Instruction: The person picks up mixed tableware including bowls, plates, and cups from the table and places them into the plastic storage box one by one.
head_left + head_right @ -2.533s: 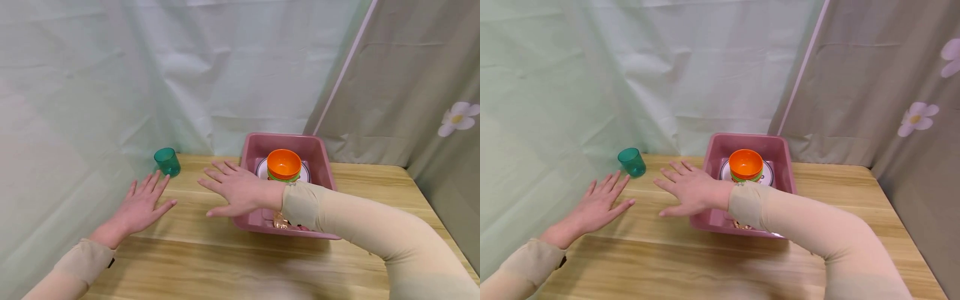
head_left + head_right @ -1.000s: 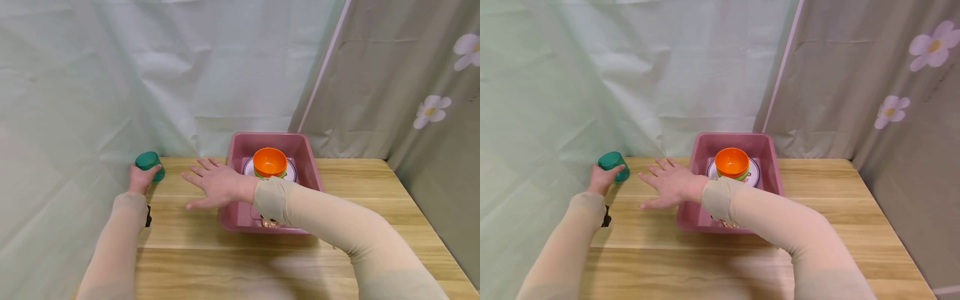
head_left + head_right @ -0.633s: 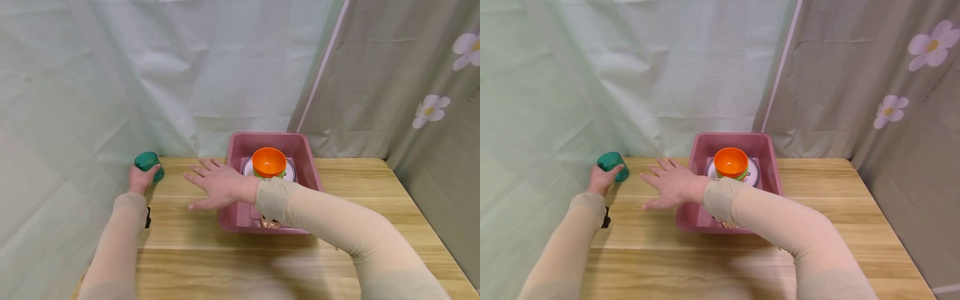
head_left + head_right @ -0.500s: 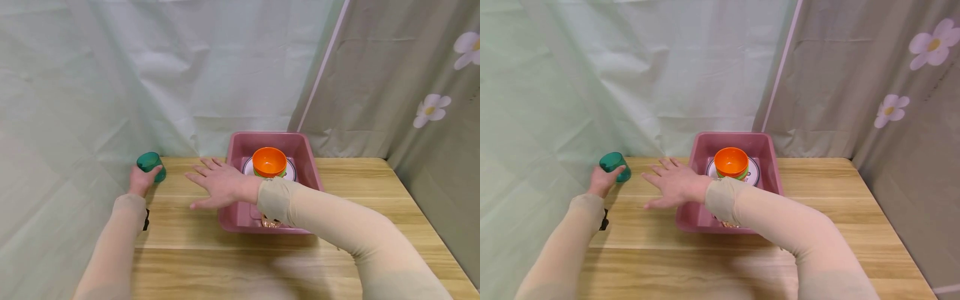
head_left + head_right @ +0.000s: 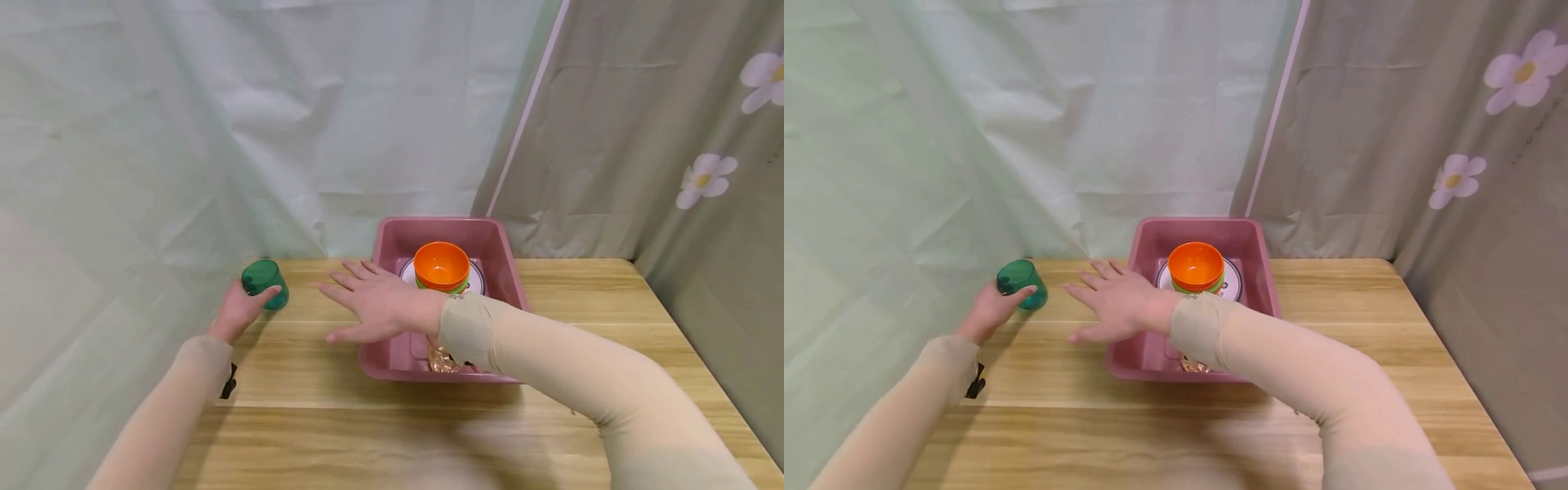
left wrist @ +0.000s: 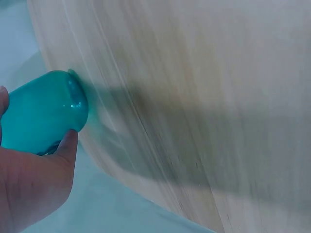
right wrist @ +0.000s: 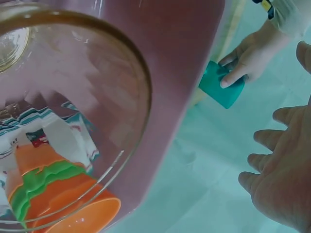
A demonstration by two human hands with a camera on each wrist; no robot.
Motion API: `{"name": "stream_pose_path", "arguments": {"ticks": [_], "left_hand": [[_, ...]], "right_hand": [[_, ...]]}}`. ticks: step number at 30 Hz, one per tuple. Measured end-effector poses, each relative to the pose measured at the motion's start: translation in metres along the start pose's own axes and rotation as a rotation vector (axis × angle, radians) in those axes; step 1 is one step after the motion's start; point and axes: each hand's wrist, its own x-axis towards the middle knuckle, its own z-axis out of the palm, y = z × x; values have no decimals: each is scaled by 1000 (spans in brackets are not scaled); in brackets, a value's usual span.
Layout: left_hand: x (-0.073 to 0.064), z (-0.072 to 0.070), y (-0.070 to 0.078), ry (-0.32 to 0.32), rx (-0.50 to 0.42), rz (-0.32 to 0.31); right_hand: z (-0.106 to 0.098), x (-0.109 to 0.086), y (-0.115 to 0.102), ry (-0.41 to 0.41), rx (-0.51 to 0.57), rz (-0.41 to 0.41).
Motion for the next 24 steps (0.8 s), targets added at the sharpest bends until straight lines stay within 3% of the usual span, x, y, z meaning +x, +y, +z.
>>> {"name": "stream_pose_path", "arguments": {"ticks": [13,24], "left_hand": [[-26,31,23,-114,29,12],[-34,44,26,-85,-38,43]], "right_hand": [[8,-12,8,24,-15,-11],[4,-11,9,24,-1,7]]}}
